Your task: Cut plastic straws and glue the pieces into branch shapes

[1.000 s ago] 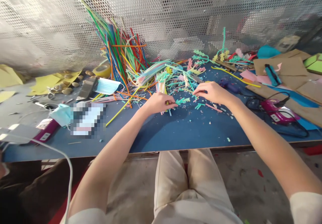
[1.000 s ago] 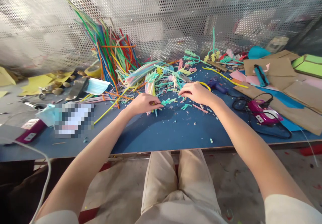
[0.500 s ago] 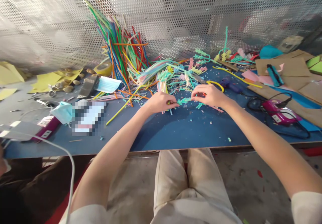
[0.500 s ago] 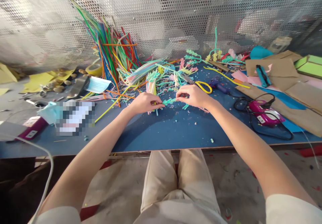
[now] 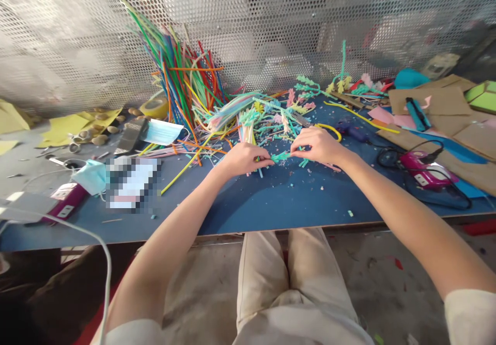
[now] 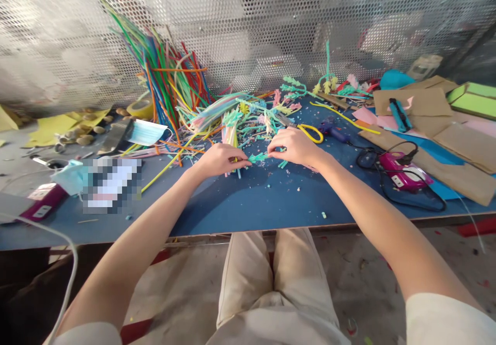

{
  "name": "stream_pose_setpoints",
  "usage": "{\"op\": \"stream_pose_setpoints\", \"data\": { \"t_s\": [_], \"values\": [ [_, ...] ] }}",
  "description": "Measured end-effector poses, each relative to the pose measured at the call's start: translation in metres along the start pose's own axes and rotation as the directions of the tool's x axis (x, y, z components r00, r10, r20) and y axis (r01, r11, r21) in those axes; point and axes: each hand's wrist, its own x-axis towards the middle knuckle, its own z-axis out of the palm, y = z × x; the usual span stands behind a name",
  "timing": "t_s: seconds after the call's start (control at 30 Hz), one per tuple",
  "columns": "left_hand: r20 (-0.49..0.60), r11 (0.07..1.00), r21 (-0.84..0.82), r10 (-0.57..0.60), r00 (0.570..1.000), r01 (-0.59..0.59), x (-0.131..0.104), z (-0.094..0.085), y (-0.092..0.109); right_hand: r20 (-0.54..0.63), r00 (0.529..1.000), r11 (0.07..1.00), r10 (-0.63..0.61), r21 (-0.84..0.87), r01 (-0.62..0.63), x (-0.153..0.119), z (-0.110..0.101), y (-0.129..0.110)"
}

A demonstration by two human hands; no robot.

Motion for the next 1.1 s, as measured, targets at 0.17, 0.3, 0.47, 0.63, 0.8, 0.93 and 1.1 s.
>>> {"op": "stream_pose_setpoints", "data": {
  "t_s": [0.17,0.3,0.47,0.63,0.8,0.93,1.1],
  "values": [
    [-0.012,1.000,-0.014,0.007,1.000,-0.008,0.000,0.000,0.000,0.015,1.000,0.998,0.003,-0.055,-0.002,-0.001,-0.003,0.001],
    [-0.023,1.000,-0.012,0.015,1.000,-0.015,0.000,0.000,-0.001,0.035,0.999,0.999,0.004,-0.052,-0.002,-0.001,-0.003,0.002],
    [-0.019,1.000,-0.011,0.010,1.000,-0.011,0.000,0.001,-0.003,0.021,1.000,1.000,0.010,-0.029,-0.009,0.000,-0.002,0.000],
    [0.004,1.000,0.003,-0.024,1.000,0.024,-0.001,0.001,-0.003,-0.102,0.989,0.994,0.107,0.021,-0.105,-0.004,-0.009,-0.007],
    [0.003,0.999,0.036,-0.037,0.999,0.036,0.000,0.000,-0.003,-0.146,0.986,0.995,0.083,0.062,-0.075,-0.004,-0.011,-0.009],
    [0.010,0.999,0.035,-0.027,1.000,0.026,0.000,0.000,-0.002,-0.119,0.992,0.998,-0.047,0.038,0.052,0.000,-0.002,-0.011],
    [0.024,1.000,-0.002,-0.009,1.000,0.009,0.000,0.000,-0.003,-0.051,0.991,0.992,-0.126,-0.024,0.125,0.004,0.006,-0.013]
  ]
}}
